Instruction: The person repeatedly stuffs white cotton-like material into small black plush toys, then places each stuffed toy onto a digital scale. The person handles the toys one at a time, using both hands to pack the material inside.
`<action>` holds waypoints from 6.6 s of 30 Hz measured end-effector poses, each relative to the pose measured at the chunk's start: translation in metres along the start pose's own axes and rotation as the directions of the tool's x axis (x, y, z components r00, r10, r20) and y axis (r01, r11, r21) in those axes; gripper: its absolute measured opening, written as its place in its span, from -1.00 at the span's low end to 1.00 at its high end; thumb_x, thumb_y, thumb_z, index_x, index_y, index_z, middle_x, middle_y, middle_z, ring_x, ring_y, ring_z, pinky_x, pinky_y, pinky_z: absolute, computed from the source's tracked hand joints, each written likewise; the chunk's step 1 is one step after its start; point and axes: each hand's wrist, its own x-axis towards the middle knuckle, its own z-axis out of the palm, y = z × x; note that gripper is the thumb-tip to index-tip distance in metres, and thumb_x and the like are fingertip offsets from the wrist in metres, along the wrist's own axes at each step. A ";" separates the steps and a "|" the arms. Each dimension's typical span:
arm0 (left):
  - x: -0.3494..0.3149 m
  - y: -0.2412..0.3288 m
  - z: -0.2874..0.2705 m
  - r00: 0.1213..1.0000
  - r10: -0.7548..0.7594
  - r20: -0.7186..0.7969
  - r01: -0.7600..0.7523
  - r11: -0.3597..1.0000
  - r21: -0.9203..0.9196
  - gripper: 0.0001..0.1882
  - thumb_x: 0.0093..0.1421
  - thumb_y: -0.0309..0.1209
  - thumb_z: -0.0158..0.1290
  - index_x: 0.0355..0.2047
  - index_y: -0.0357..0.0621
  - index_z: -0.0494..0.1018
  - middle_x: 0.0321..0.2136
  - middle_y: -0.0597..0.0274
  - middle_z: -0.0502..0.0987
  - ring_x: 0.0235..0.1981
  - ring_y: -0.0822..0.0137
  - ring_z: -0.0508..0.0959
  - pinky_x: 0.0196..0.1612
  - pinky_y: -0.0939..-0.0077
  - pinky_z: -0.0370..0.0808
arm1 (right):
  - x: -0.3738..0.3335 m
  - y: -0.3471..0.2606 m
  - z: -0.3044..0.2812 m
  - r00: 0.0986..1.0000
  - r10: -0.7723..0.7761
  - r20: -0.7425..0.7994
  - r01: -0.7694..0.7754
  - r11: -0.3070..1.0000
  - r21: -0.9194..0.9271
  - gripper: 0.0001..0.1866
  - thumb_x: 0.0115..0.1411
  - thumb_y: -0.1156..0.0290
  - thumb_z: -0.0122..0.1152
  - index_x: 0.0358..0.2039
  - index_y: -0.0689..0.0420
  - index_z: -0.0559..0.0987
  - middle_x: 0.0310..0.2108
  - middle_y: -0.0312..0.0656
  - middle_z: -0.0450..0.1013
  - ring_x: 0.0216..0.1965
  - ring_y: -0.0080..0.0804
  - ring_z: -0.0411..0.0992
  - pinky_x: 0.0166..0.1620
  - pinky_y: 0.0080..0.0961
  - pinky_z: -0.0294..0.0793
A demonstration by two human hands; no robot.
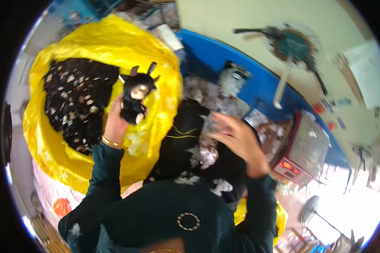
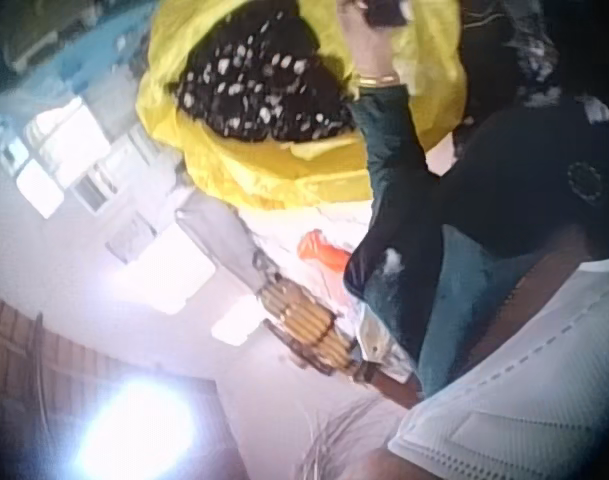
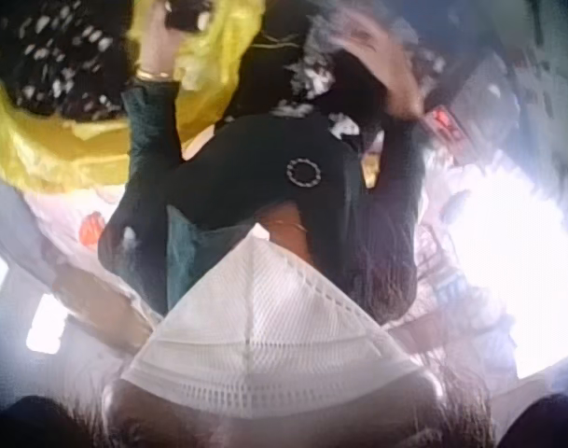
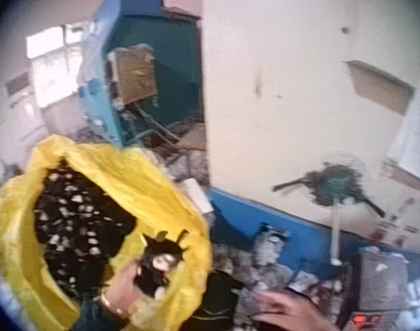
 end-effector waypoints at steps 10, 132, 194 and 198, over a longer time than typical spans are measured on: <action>0.001 -0.072 0.153 0.947 -0.077 0.312 -0.034 0.942 0.335 -0.43 0.23 -0.53 0.03 0.21 -0.29 0.10 -0.03 0.18 0.38 0.02 0.39 0.37 0.11 0.50 0.30 | 0.022 -0.017 0.017 0.809 -0.186 -0.558 0.150 0.982 -0.111 -0.61 -0.08 0.42 0.45 -0.26 0.24 0.49 -0.34 -0.17 0.46 -0.31 -0.37 0.46 -0.25 -0.50 0.46; 0.123 -0.139 0.219 0.780 -0.260 0.569 0.278 0.959 0.057 -0.68 0.12 -0.49 0.16 -0.09 -0.17 0.42 -0.31 0.42 0.48 -0.34 0.56 0.48 -0.24 0.74 0.44 | 0.037 -0.003 -0.106 0.498 -0.471 -0.728 0.188 0.878 -0.440 -0.67 -0.12 0.57 0.20 -0.74 0.24 0.19 -0.74 -0.05 0.03 -0.70 -0.28 -0.05 -0.63 -0.35 0.01; 0.046 -0.091 0.184 0.836 -0.456 0.306 0.279 0.832 0.478 -0.75 0.34 -0.23 -0.07 -0.17 -0.16 0.37 -0.20 0.05 0.55 -0.35 0.32 0.62 -0.37 0.61 0.60 | -0.186 0.158 -0.240 0.302 0.584 -0.754 -0.534 0.759 0.374 -0.50 0.06 0.14 0.35 -0.12 0.23 0.51 -0.41 -0.23 0.52 -0.53 -0.45 0.43 -0.54 -0.50 0.40; 0.041 -0.097 0.183 0.796 -0.494 0.350 0.275 0.810 0.519 -0.76 0.34 -0.24 -0.09 -0.16 -0.14 0.38 -0.21 0.08 0.56 -0.32 0.35 0.62 -0.32 0.60 0.59 | -0.218 0.193 -0.260 0.164 0.639 -0.752 -0.532 0.699 0.478 -0.37 0.05 -0.04 0.32 -0.05 0.20 0.47 -0.37 -0.25 0.48 -0.42 -0.44 0.45 -0.44 -0.45 0.40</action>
